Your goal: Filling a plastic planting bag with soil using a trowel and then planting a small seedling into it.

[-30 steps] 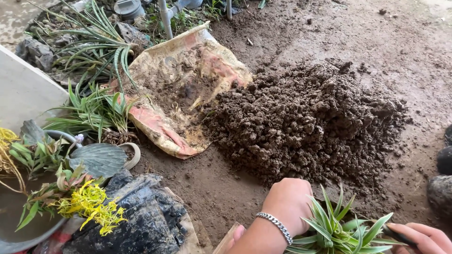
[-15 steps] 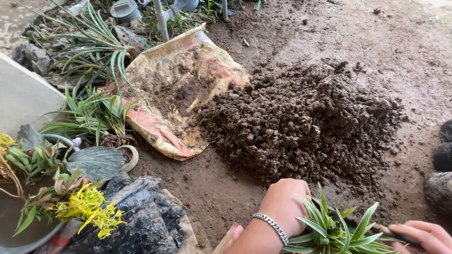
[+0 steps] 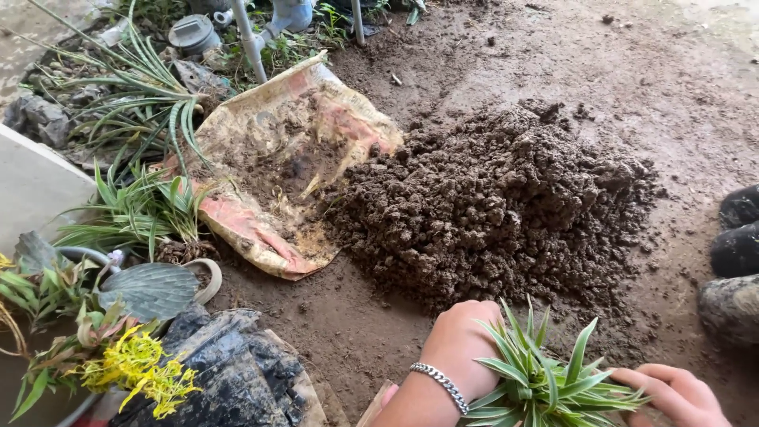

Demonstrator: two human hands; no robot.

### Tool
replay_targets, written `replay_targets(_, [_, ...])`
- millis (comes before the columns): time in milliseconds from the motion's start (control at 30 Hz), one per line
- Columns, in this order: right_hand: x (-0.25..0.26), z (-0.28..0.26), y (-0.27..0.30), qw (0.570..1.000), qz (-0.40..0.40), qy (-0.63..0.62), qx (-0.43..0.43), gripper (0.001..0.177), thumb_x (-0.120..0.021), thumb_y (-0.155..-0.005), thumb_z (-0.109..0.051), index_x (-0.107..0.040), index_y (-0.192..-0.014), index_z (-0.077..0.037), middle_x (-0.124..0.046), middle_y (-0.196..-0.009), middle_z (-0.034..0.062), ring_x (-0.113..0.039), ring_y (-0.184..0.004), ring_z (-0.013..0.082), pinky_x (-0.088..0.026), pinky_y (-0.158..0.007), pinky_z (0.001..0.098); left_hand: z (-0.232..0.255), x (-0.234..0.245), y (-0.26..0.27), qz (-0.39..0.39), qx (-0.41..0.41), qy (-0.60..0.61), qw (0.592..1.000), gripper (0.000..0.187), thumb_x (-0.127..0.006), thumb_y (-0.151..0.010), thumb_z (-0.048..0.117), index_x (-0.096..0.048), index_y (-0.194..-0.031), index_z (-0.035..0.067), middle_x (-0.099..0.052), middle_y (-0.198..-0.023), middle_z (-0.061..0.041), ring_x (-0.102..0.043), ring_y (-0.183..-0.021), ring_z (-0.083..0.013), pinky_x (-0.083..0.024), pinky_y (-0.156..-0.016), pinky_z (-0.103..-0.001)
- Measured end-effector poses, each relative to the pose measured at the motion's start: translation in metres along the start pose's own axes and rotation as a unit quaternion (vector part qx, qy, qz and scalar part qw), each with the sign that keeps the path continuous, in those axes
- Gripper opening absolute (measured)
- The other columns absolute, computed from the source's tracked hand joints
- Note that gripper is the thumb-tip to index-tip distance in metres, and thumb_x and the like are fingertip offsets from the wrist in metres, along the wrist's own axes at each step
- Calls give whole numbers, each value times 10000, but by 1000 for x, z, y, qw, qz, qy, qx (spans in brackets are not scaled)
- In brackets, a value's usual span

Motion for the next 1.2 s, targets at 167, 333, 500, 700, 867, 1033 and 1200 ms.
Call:
replay_targets(167, [-9,-11,-2,992,-75,-53,84,554,-803,-703,-401,-777,-1248,-304,-809,-879,-46,-801,-695,124,-578,-740,284,-3,1,0,10,9,7,1000,237,-564,-902,34,-567,-675,104,-622,-719,-83,-550,-661,-232,-506,-582,-399])
replay_targets(333, [-4,41,7,1000,1,3,6,475,-812,-676,-322,-836,-1143,-407,-746,-1155,-27,-708,-1138,132,-513,-1087,308,-2,-1,7,-25,46,11,999,117,-466,-925,46,-560,-890,106,-596,-914,-109,-545,-793,-280,-483,-701,-429])
replay_targets(500, [10,53,-6,970,108,-147,-163,252,-778,-901,-121,-806,-1146,-68,-753,-904,136,-589,-746,208,-435,-752,299,-5,-9,3,-53,52,-17,997,119,-525,-951,66,-559,-1064,81,-641,-955,-144,-603,-854,-302,-527,-753,-447])
replay_targets(700, [-50,75,-24,897,-243,53,-365,338,-676,-952,-466,-825,-1198,-287,-894,-929,10,-727,-773,146,-491,-740,260,-10,-18,-6,-51,55,-41,996,162,-435,-996,147,-538,-1097,73,-644,-887,-150,-596,-774,-320,-495,-667,-472])
replay_targets(867, [-95,67,-33,892,-247,-10,-378,406,-589,-989,-494,-774,-1217,-214,-843,-933,93,-698,-754,244,-489,-755,329,-12,-8,16,-108,114,-74,985,242,-456,-1020,152,-480,-1250,79,-646,-1052,-140,-612,-957,-330,-548,-776,-486])
replay_targets(1033, [-113,42,-51,896,-241,-49,-370,381,-577,-1023,-443,-718,-1327,-263,-665,-644,79,-441,-482,166,-300,-507,291,-21,-41,15,-195,-12,-164,967,317,-559,-975,310,-717,-1207,161,-689,-1281,-73,-655,-1105,-300,-504,-1044,-500])
replay_targets(1200, [-109,32,-52,896,-175,-110,-392,338,-645,-1001,-378,-779,-1271,-224,-749,-785,126,-531,-584,232,-413,-607,332,-8,-48,14,-186,-105,-139,967,396,-508,-950,336,-640,-1274,151,-637,-1337,-116,-624,-1126,-345,-499,-968,-521])
Point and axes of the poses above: each hand's wrist, its own y-axis away from the middle knuckle, its own x-axis out of the back of the hand, z = x × y, the point moved 10 cm from there along -y, towards the middle knuckle
